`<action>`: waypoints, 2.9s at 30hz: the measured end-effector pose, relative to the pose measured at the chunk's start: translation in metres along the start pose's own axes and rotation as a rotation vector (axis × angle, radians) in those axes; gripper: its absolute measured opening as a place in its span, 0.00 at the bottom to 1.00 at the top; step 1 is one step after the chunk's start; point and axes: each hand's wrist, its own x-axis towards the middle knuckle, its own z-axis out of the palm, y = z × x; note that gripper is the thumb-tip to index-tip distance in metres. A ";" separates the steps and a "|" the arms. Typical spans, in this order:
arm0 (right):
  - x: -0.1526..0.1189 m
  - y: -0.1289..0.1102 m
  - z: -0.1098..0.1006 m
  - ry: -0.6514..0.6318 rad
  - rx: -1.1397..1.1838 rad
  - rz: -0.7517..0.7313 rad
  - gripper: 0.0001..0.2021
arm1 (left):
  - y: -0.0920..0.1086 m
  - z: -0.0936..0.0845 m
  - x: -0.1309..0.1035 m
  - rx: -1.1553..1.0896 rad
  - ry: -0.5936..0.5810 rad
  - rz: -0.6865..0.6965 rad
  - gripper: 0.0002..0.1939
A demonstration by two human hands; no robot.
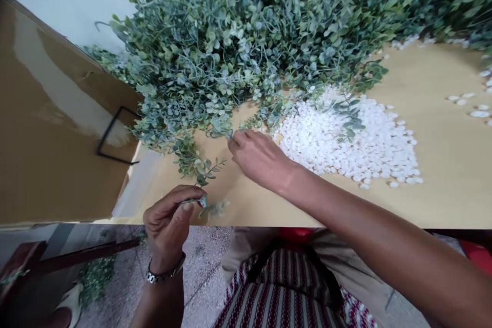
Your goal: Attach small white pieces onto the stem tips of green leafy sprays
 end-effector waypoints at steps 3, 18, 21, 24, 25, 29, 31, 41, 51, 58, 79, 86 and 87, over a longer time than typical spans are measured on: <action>-0.013 0.005 -0.007 0.206 0.238 0.045 0.12 | -0.002 0.003 -0.003 -0.068 -0.069 0.018 0.10; -0.112 -0.012 -0.028 0.123 1.033 0.330 0.06 | 0.026 0.076 0.009 -0.243 -0.582 -0.487 0.15; -0.122 -0.012 -0.028 0.132 0.866 0.250 0.06 | 0.028 0.091 0.015 -0.174 -0.709 -0.442 0.06; -0.140 -0.003 -0.029 0.152 0.743 0.253 0.08 | 0.026 0.104 0.015 -0.178 -0.657 -0.497 0.07; -0.148 0.002 -0.030 0.188 0.698 0.289 0.10 | 0.025 0.107 0.015 -0.183 -0.609 -0.530 0.08; -0.178 0.031 -0.031 0.425 0.385 0.566 0.05 | 0.028 0.120 0.016 -0.207 -0.440 -0.596 0.08; -0.187 0.043 -0.028 0.379 0.271 0.578 0.05 | 0.030 0.127 0.019 -0.229 -0.421 -0.577 0.06; -0.188 0.047 -0.010 0.205 0.031 0.520 0.08 | 0.022 0.145 0.018 -0.341 -0.346 -0.594 0.01; -0.188 0.048 -0.017 0.282 0.249 0.553 0.06 | 0.024 0.147 0.018 -0.502 -0.354 -0.626 0.03; -0.186 0.038 -0.013 0.485 1.134 0.699 0.02 | 0.021 0.155 0.016 -0.532 -0.385 -0.556 0.04; -0.163 0.022 0.002 0.476 2.040 0.474 0.01 | 0.020 0.167 0.014 -0.641 -0.459 -0.456 0.05; -0.163 0.022 0.001 0.474 2.013 0.469 0.01 | 0.021 0.167 0.014 -0.697 -0.478 -0.453 0.06; -0.163 0.022 0.001 0.474 2.004 0.466 0.01 | 0.022 0.167 0.014 -0.704 -0.479 -0.448 0.06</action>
